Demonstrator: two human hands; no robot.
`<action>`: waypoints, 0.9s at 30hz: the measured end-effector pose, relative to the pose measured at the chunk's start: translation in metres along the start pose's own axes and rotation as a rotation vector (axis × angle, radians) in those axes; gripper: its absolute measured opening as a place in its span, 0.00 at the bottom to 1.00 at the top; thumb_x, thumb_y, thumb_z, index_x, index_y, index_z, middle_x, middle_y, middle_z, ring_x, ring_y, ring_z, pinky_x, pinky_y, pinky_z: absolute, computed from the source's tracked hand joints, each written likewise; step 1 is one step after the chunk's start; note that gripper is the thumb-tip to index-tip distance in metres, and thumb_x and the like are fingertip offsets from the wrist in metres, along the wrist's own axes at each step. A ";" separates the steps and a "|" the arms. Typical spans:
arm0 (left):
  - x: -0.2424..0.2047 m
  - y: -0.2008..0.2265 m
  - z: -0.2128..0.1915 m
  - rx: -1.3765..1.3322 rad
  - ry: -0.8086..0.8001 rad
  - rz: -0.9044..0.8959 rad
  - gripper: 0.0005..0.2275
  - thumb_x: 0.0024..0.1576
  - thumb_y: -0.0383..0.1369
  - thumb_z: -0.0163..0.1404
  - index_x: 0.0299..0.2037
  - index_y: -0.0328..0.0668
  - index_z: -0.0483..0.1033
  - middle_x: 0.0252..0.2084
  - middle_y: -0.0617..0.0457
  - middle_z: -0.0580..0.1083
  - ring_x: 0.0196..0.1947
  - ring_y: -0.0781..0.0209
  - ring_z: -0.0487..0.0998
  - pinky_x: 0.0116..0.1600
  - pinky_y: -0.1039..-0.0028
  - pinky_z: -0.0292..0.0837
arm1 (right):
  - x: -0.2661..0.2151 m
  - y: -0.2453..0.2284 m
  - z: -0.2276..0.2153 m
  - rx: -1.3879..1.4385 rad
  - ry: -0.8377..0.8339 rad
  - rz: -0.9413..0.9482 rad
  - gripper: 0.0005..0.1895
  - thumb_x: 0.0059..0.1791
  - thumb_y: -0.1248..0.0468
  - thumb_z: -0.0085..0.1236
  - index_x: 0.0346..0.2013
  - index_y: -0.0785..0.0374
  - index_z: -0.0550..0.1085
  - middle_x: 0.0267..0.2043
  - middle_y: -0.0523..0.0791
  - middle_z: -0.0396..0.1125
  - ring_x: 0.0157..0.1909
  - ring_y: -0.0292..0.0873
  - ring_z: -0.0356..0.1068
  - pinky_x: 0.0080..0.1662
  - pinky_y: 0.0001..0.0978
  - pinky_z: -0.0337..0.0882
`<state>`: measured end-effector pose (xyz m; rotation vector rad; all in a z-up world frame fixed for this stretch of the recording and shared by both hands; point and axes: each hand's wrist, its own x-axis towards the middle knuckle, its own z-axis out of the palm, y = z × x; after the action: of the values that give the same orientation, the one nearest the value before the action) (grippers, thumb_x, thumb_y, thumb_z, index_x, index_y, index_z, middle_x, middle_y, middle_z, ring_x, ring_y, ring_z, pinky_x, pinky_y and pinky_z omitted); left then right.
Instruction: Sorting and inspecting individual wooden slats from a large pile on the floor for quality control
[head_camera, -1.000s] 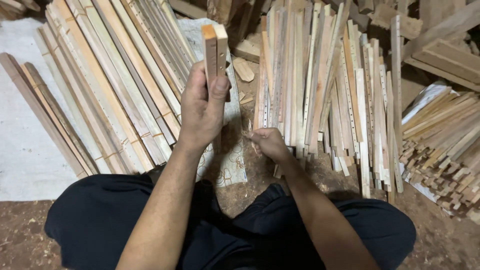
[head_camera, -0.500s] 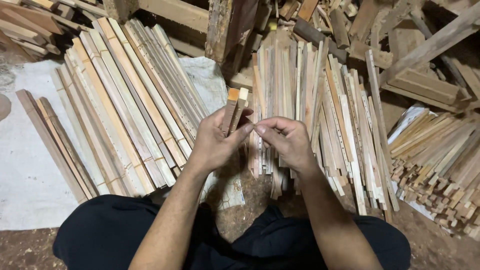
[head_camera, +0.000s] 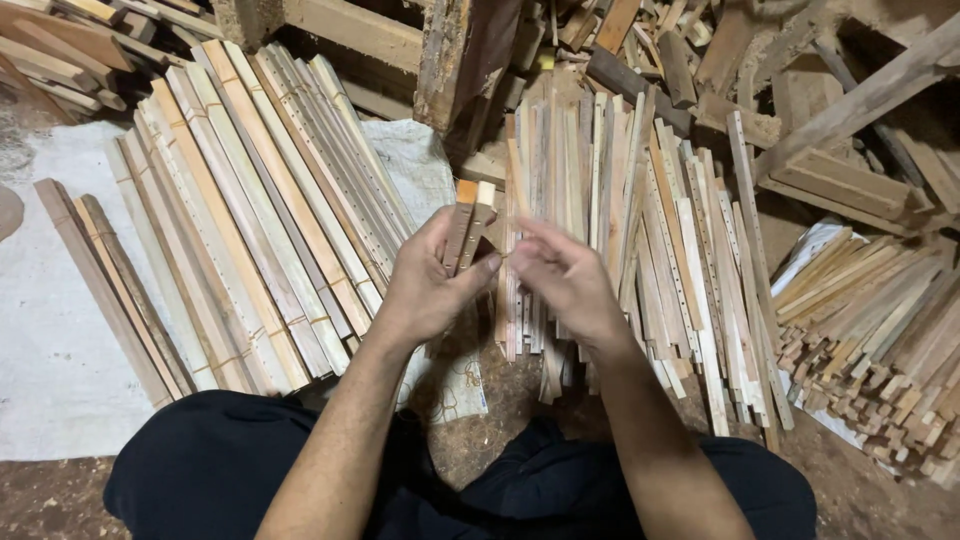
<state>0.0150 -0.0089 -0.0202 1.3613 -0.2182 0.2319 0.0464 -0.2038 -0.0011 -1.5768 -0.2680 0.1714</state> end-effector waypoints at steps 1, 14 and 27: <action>0.001 0.002 0.002 -0.015 -0.005 -0.014 0.21 0.51 0.18 0.60 0.56 0.34 0.73 0.41 0.44 0.78 0.35 0.63 0.78 0.40 0.72 0.82 | 0.001 0.005 -0.001 -0.057 -0.069 -0.029 0.24 0.53 0.59 0.57 0.57 0.75 0.71 0.38 0.56 0.71 0.36 0.43 0.69 0.42 0.37 0.75; 0.002 -0.002 0.005 0.044 -0.026 -0.026 0.25 0.50 0.17 0.56 0.60 0.33 0.67 0.45 0.41 0.75 0.39 0.54 0.76 0.39 0.65 0.80 | 0.008 0.025 -0.033 0.513 -0.042 -0.085 0.22 0.55 0.55 0.51 0.55 0.70 0.72 0.46 0.49 0.71 0.49 0.39 0.72 0.59 0.40 0.73; 0.006 0.004 0.004 0.083 -0.016 -0.040 0.25 0.49 0.16 0.55 0.60 0.34 0.67 0.40 0.39 0.76 0.34 0.53 0.79 0.37 0.66 0.82 | 0.002 0.004 -0.022 0.124 0.192 -0.133 0.21 0.56 0.55 0.53 0.49 0.75 0.75 0.38 0.53 0.72 0.43 0.44 0.74 0.53 0.37 0.76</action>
<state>0.0193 -0.0114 -0.0138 1.4492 -0.1970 0.1986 0.0542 -0.2244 -0.0045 -1.4361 -0.2070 -0.0652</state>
